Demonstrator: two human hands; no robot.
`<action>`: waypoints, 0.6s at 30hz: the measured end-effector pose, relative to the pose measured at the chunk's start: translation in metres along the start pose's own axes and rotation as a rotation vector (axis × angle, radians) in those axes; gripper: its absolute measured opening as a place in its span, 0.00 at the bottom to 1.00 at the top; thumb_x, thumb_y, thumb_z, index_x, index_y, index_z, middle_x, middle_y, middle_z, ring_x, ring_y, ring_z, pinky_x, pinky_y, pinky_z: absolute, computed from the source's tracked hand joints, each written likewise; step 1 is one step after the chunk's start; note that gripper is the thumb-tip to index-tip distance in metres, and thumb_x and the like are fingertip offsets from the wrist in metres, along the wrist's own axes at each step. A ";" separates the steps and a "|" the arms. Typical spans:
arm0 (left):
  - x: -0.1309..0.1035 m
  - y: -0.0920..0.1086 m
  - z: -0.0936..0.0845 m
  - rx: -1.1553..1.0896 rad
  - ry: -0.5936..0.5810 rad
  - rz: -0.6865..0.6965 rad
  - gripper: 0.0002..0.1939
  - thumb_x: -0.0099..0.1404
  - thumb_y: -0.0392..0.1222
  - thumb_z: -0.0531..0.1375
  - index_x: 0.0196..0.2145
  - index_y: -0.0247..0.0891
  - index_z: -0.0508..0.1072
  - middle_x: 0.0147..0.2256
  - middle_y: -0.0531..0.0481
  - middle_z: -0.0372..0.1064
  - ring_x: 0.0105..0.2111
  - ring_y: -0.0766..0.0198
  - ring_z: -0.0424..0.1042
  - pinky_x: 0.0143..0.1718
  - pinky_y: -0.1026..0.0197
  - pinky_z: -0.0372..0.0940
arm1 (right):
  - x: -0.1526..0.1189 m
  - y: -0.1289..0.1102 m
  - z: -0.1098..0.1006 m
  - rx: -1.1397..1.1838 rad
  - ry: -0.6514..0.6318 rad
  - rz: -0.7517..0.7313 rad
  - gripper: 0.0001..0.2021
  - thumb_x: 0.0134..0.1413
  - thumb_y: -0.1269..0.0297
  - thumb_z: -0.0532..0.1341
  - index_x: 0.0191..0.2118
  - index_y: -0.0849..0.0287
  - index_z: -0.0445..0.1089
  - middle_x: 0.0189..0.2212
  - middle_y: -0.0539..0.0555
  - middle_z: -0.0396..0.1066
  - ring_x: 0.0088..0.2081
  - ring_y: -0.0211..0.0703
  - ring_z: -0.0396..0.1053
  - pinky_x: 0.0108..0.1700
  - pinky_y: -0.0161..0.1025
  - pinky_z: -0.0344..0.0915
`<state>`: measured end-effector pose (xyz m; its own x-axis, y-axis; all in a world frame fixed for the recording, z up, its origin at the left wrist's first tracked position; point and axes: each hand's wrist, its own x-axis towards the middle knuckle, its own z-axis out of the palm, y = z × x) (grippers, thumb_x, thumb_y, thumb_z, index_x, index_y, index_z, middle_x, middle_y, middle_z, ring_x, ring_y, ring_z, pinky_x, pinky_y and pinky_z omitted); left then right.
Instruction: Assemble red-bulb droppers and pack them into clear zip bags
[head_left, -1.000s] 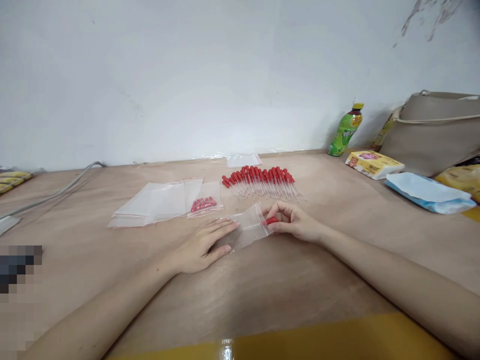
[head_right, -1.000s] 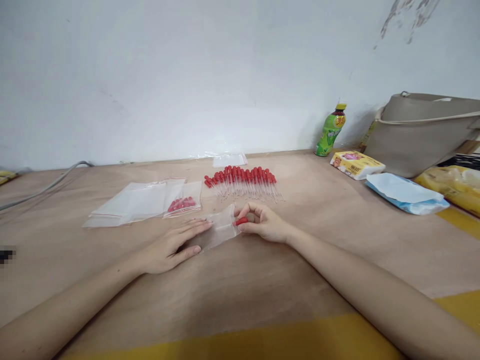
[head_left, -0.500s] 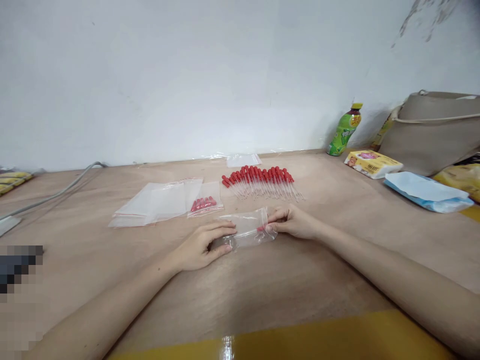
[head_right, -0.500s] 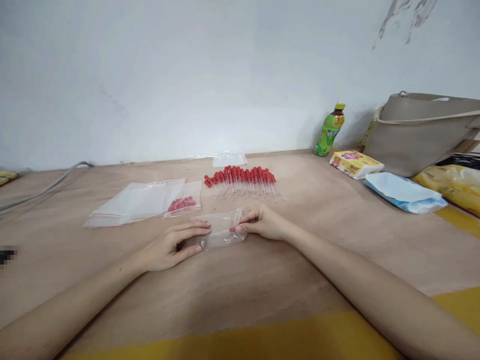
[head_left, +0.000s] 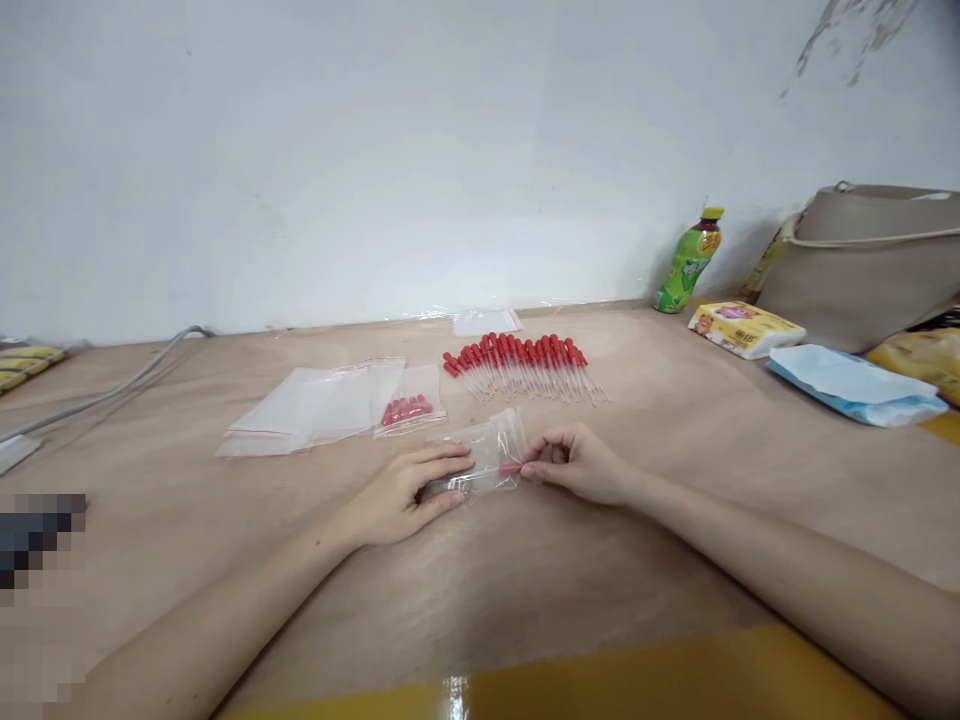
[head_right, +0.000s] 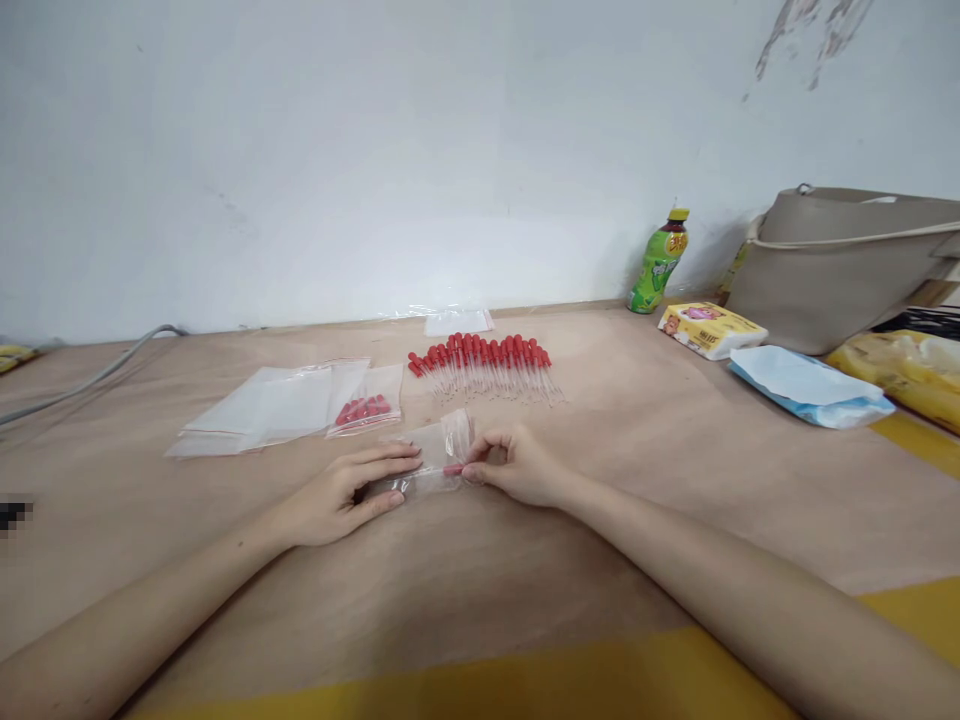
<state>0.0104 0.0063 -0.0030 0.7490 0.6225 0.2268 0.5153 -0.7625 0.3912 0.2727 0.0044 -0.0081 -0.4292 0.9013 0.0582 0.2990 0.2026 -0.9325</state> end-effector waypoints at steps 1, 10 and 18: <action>0.000 0.000 0.000 0.000 0.002 -0.003 0.19 0.64 0.44 0.53 0.53 0.43 0.64 0.54 0.46 0.61 0.54 0.57 0.60 0.54 0.51 0.58 | 0.000 0.001 0.002 0.029 0.029 0.031 0.17 0.40 0.51 0.64 0.25 0.62 0.67 0.17 0.46 0.62 0.18 0.27 0.52 0.20 0.29 0.48; -0.001 -0.001 0.000 -0.019 0.016 -0.026 0.19 0.64 0.44 0.54 0.53 0.43 0.65 0.54 0.46 0.60 0.54 0.57 0.60 0.54 0.51 0.58 | 0.003 0.006 -0.008 0.197 0.048 0.194 0.16 0.45 0.51 0.60 0.28 0.58 0.57 0.12 0.41 0.57 0.11 0.26 0.47 0.14 0.29 0.41; -0.001 -0.003 -0.002 -0.059 -0.032 -0.039 0.18 0.64 0.43 0.53 0.51 0.45 0.66 0.55 0.47 0.59 0.55 0.57 0.58 0.55 0.50 0.56 | 0.016 0.010 -0.015 -0.089 0.234 0.125 0.16 0.38 0.60 0.65 0.34 0.60 0.64 0.22 0.47 0.65 0.21 0.31 0.60 0.22 0.30 0.56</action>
<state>0.0073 0.0087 -0.0022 0.7423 0.6450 0.1817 0.5197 -0.7252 0.4516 0.2821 0.0263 -0.0107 -0.1787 0.9833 0.0354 0.4156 0.1080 -0.9031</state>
